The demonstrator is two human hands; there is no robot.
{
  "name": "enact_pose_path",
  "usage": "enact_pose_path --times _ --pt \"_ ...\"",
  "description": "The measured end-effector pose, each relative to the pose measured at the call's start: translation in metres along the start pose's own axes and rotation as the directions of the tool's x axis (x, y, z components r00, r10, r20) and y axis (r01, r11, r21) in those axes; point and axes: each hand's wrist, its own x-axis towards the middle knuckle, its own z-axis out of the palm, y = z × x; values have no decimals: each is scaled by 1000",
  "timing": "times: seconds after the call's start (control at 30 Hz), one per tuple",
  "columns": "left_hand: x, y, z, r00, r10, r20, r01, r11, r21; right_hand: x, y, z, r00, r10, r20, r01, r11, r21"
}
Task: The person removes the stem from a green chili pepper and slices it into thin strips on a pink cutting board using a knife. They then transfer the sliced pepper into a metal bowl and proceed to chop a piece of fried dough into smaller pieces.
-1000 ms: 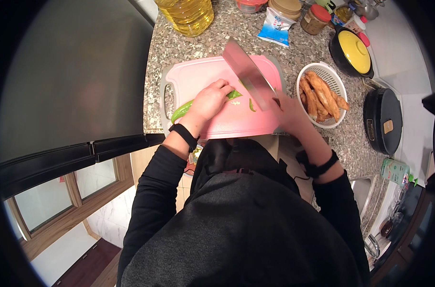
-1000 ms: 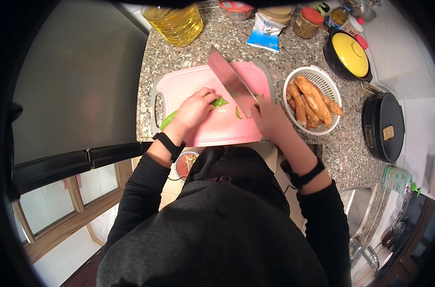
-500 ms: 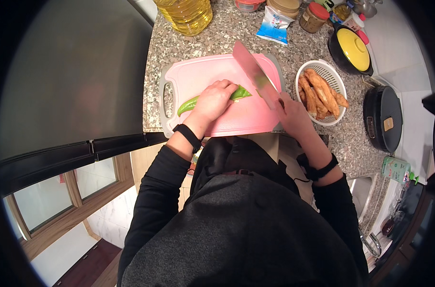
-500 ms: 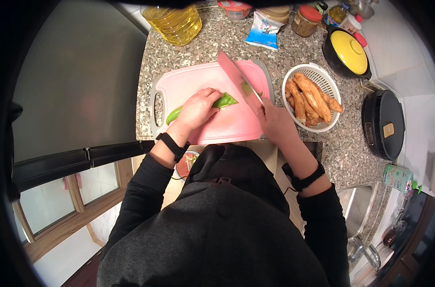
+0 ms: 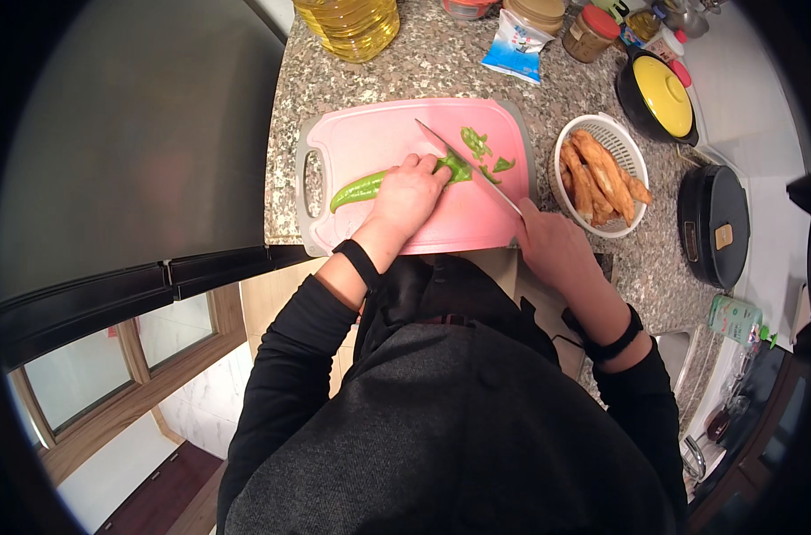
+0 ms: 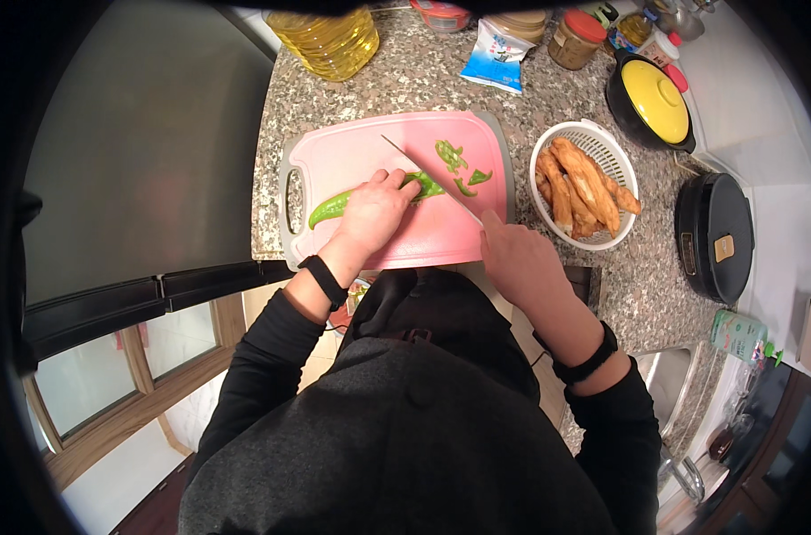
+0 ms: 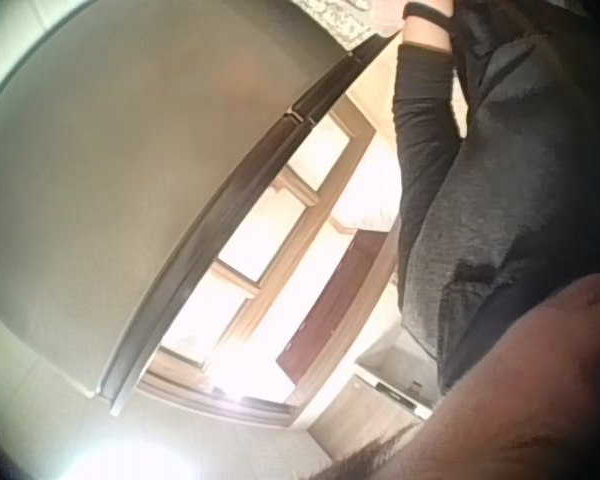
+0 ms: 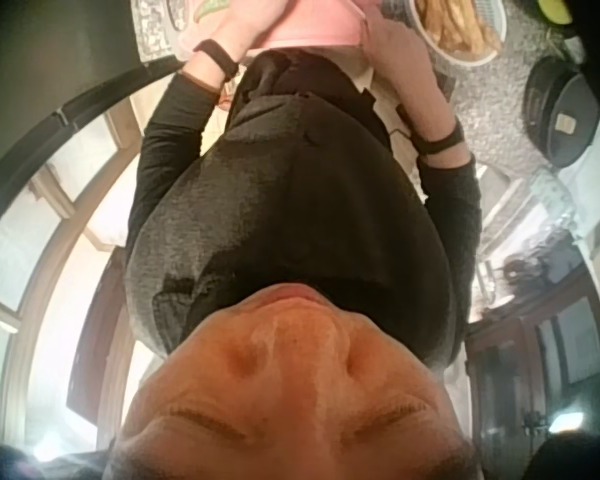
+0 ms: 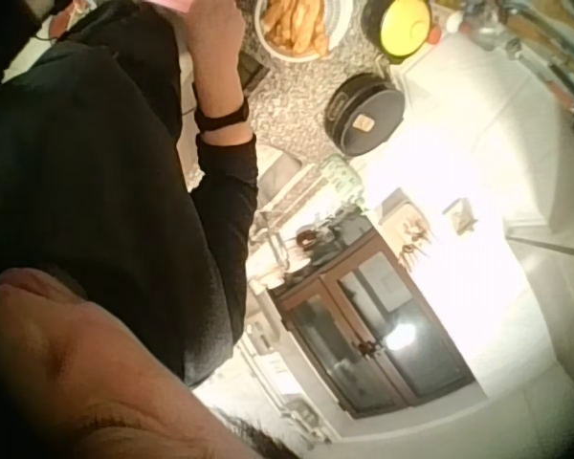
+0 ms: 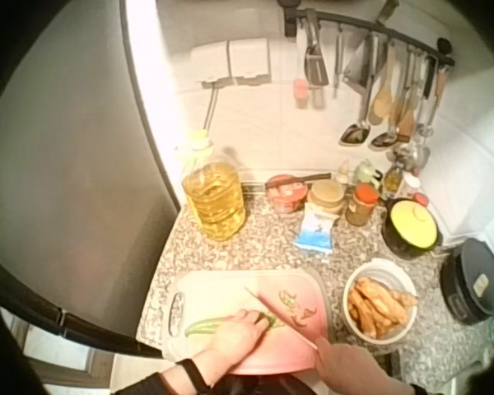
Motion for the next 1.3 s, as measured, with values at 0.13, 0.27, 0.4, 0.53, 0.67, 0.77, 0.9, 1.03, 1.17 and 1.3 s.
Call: enact_pose_path --times 0.13,0.27,0.4,0.53,0.67,0.77,0.9,1.03,1.17,1.3 --pt "-1 -2 4 999 25 -48 -24 1000 14 4 -3 -8 999 26 46 -27 999 17" --pt "-3 -4 6 998 36 -58 -34 999 24 3 -6 -14 996 44 82 -45 999 15" --pt "2 -2 6 999 24 -49 -24 1000 -1 2 -12 -12 996 36 77 -34 999 -35" --pt "6 -2 6 997 43 -68 -42 999 21 0 -13 -10 993 42 110 -31 995 -99" --pt "5 -2 7 997 46 -61 -46 999 5 1 -8 -8 989 64 131 -59 997 -45" --pt "5 -2 8 999 38 -33 -38 999 -6 13 -7 5 998 -16 59 18 999 -33" --pt "4 -2 6 999 25 -43 -26 999 -26 48 -16 38 999 10 -31 -9 999 52" --pt "1 -2 2 998 31 -59 -33 999 -25 55 -11 37 993 24 -114 -13 995 96" --pt "1 -3 3 999 25 -43 -27 999 -46 24 -6 5 1000 3 -14 -3 1000 10" --pt "1 -4 6 998 19 -55 -23 998 -65 12 -12 -7 996 22 86 -19 999 -37"
